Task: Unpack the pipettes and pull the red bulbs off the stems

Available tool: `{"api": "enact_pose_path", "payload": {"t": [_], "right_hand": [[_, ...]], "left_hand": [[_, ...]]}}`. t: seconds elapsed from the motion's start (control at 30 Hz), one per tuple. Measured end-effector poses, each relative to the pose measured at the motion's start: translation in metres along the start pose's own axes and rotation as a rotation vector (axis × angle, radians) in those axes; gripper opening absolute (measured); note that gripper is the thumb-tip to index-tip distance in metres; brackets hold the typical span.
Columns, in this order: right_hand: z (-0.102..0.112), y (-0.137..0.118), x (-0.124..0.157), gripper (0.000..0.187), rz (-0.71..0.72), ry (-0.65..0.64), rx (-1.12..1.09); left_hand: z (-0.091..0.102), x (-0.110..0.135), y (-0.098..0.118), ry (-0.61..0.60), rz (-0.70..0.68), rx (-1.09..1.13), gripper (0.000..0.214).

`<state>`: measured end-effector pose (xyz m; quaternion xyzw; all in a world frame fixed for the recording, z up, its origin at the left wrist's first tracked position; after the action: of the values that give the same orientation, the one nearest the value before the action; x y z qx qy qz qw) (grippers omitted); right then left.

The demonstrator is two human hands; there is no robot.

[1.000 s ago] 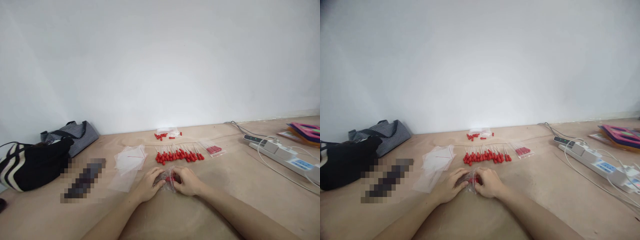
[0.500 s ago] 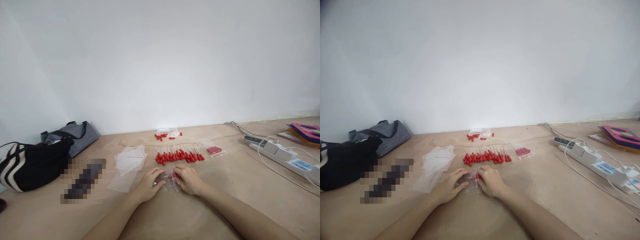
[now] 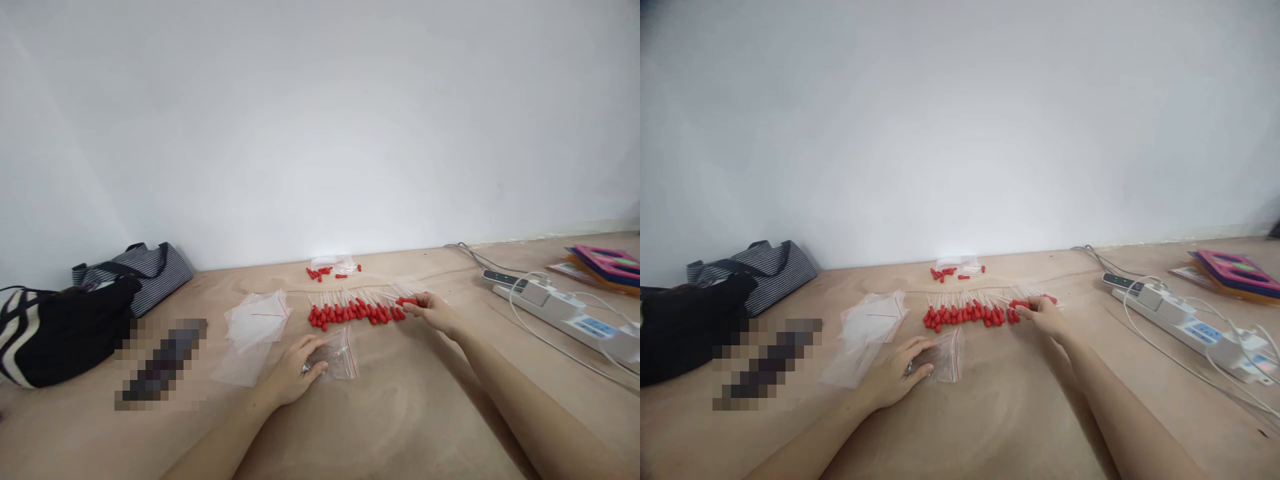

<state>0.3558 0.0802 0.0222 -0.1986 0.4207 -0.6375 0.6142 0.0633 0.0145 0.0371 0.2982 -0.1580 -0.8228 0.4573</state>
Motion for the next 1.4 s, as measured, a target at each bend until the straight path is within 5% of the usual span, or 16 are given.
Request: {"api": "enact_pose_path", "payload": {"t": [0.23,0.57,0.73,0.97,1.07,1.23,1.4], "right_hand": [[-0.012,0.004,0.001,0.029,-0.105,0.263,0.285],[-0.021,-0.02,0.009,0.03,0.061,0.22,0.552],[-0.015,-0.013,0.008,0.038,0.011,0.219,0.451],[0.007,0.015,0.0,0.047,-0.151,0.371,0.332],[0.019,0.027,-0.002,0.038,-0.215,0.439,0.386],[0.037,0.041,-0.005,0.035,-0.277,0.536,0.488],[0.043,0.06,-0.01,0.048,-0.343,0.543,0.581]], "left_hand": [[0.001,0.0,0.002,0.009,-0.029,0.013,0.029],[0.018,-0.001,-0.02,0.189,0.183,-0.133,0.031],[0.019,0.0,-0.031,0.109,0.284,-0.115,0.042],[0.017,-0.005,-0.028,0.088,0.288,-0.028,0.019],[0.037,-0.01,-0.042,0.241,0.347,0.134,0.024],[0.099,-0.001,-0.101,0.635,0.548,0.224,0.042],[0.126,0.01,-0.139,0.549,0.592,-0.097,0.044]]}}
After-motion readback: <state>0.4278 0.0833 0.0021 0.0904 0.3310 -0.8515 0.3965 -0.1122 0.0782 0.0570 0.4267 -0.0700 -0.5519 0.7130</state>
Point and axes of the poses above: each hand's wrist, its own x-axis away from the middle knuckle, its own z-axis out of the back of the hand, y = z × x, the point moved 7 cm from there along -x, towards the middle knuckle, and after that the axes turned 12 degrees about y, right-handed, at the moved point
